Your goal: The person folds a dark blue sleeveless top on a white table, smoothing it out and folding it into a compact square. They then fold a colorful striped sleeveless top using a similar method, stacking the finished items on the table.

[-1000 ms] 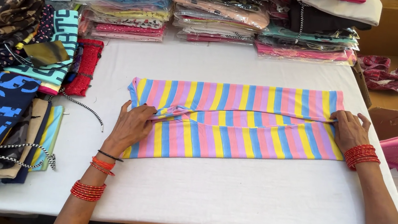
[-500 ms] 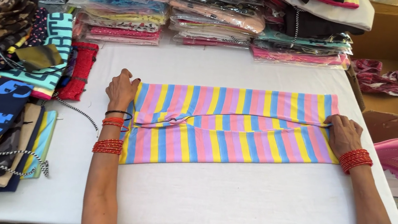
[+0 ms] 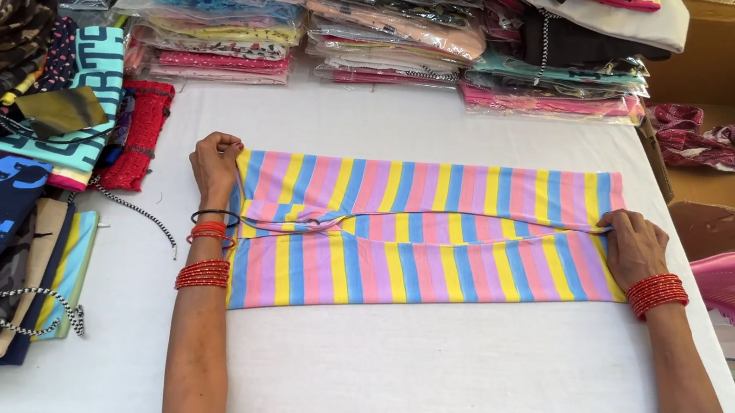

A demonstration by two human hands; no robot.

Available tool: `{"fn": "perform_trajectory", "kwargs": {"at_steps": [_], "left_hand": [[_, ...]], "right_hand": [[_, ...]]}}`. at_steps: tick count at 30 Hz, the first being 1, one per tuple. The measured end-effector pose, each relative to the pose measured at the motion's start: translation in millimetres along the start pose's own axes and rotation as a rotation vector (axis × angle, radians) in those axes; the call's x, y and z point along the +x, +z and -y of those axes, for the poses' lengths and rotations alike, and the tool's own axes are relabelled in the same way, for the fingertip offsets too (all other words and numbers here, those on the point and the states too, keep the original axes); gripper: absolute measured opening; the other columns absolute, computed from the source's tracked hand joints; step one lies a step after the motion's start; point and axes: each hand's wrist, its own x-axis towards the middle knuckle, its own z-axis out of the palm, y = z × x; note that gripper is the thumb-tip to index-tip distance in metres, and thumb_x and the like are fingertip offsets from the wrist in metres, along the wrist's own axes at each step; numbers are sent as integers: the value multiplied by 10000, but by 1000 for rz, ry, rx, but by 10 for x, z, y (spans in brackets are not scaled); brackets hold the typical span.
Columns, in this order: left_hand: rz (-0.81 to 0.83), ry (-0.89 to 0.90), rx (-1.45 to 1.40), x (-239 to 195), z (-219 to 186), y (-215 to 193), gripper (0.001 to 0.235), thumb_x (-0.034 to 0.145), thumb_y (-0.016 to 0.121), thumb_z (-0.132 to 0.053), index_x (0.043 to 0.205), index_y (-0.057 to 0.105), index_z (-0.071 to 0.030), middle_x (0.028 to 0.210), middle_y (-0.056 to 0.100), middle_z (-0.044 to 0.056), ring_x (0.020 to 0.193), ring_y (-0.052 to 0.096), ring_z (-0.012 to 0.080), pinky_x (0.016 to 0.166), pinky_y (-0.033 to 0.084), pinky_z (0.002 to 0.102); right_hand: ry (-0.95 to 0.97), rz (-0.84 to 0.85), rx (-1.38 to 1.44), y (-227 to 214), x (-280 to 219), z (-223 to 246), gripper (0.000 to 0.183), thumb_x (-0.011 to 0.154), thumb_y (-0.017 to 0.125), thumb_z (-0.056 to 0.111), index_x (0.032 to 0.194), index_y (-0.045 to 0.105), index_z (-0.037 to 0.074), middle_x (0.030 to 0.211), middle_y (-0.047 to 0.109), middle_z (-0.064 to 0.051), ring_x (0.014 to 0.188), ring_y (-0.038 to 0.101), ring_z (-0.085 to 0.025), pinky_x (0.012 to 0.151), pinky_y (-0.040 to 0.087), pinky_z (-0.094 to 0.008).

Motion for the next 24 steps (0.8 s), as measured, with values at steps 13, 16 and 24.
{"fn": "perform_trajectory", "kwargs": {"at_steps": [13, 16, 24], "left_hand": [[261, 472, 260, -506, -712, -14, 287, 955, 711, -159, 1232, 676, -93, 1318, 649, 132, 1271, 572, 305, 1103, 440, 516], [484, 530, 312, -854, -780, 1, 496, 967, 648, -343, 1404, 567, -124, 1482, 505, 179, 1405, 434, 339, 1131, 324, 608], [541, 512, 690, -1099, -1044, -119, 570, 1016, 452, -518, 1498, 472, -214, 1569, 391, 159, 1465, 335, 327, 1125, 163, 711]], "right_hand": [[-67, -193, -108, -152, -73, 364, 418, 998, 448, 226, 1409, 520, 214, 1528, 515, -83, 1521, 395, -247, 1289, 124, -557], [-81, -118, -41, 7, -24, 262, 569, 1039, 357, 415, 1553, 380, 173, 1616, 363, -158, 1523, 287, -320, 1231, 78, -564], [63, 32, -19, -18, 16, 200, 654, 1054, 216, 564, 1595, 316, 211, 1646, 281, -158, 1513, 240, -341, 1195, 121, -586]]}}
